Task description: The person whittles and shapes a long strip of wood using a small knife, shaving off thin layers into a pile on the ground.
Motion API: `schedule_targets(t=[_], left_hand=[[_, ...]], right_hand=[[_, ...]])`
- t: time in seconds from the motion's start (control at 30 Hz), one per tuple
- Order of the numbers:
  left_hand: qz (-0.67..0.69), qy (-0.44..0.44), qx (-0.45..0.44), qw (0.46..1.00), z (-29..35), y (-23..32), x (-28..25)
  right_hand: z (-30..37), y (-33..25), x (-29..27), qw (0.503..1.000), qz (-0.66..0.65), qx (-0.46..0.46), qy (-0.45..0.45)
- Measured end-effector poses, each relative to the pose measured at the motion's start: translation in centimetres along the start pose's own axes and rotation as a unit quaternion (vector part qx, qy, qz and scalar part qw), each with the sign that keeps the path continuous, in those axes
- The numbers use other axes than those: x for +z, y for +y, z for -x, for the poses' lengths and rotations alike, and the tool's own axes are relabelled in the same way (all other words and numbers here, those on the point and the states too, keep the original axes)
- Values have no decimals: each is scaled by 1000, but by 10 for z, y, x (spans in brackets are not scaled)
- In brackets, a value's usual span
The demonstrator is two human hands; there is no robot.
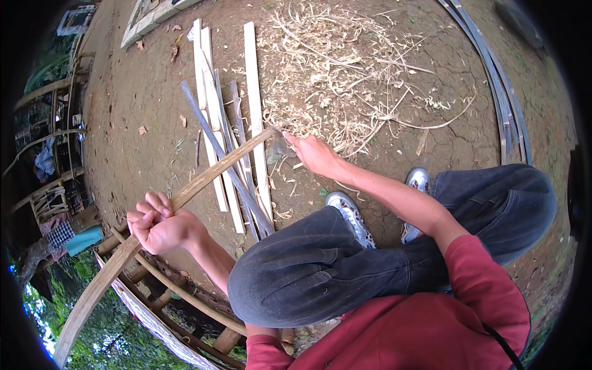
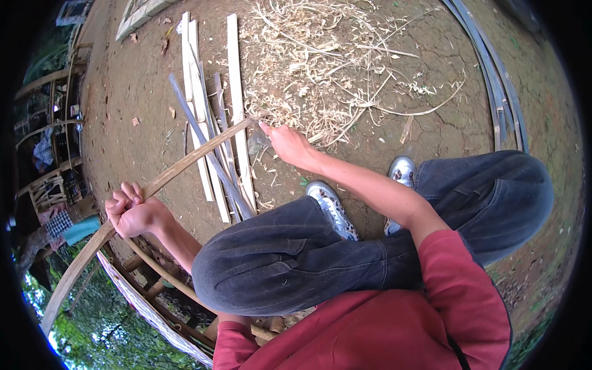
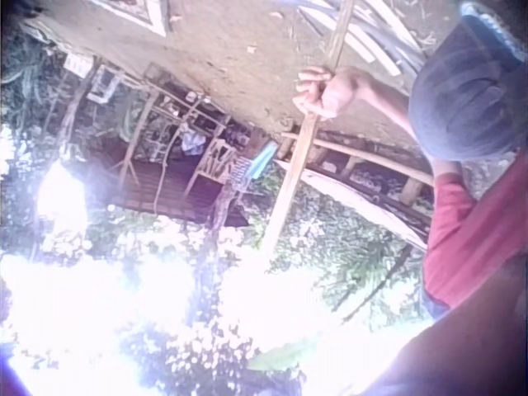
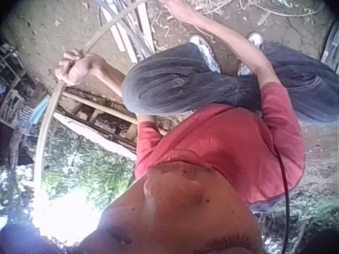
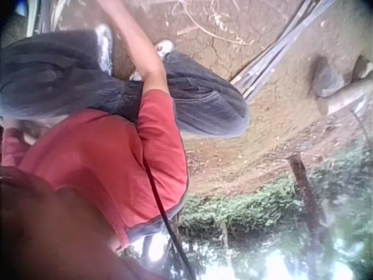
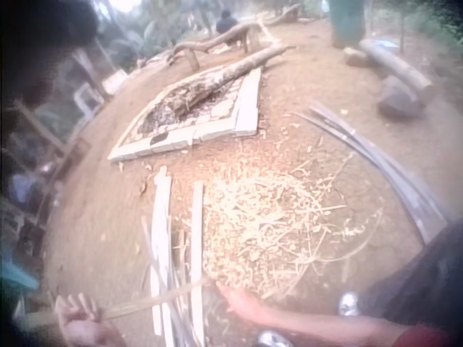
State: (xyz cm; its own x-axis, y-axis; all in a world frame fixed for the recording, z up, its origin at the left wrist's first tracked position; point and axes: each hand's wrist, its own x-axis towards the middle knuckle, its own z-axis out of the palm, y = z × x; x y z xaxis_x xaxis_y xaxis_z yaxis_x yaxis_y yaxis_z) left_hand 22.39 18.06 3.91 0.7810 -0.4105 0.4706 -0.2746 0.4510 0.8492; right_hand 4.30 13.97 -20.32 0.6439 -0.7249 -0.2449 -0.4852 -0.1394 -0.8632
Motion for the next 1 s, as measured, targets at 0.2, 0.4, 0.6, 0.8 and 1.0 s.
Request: schedule_targets(t=[0.2, 0.4, 0.6, 0.8, 1.0], left_hand=[[-4, 17, -12, 1000, 2, 2, 9], [-7, -7, -15, 1000, 1, 0, -5], [2, 4, -22, 1000, -5, -1, -14], [32, 9, -44, 998, -13, -4, -33], [43, 3, -52, 998, -12, -5, -43]], right_hand=[[-20, 5, -1, 999, 35, 10, 28], [-15, -31, -58, 993, 32, 102, -51], [-1, -14, -43, 999, 22, 28, -11], [14, -16, -13, 994, -8, -97, 43], [15, -14, 2, 996, -6, -86, 36]])
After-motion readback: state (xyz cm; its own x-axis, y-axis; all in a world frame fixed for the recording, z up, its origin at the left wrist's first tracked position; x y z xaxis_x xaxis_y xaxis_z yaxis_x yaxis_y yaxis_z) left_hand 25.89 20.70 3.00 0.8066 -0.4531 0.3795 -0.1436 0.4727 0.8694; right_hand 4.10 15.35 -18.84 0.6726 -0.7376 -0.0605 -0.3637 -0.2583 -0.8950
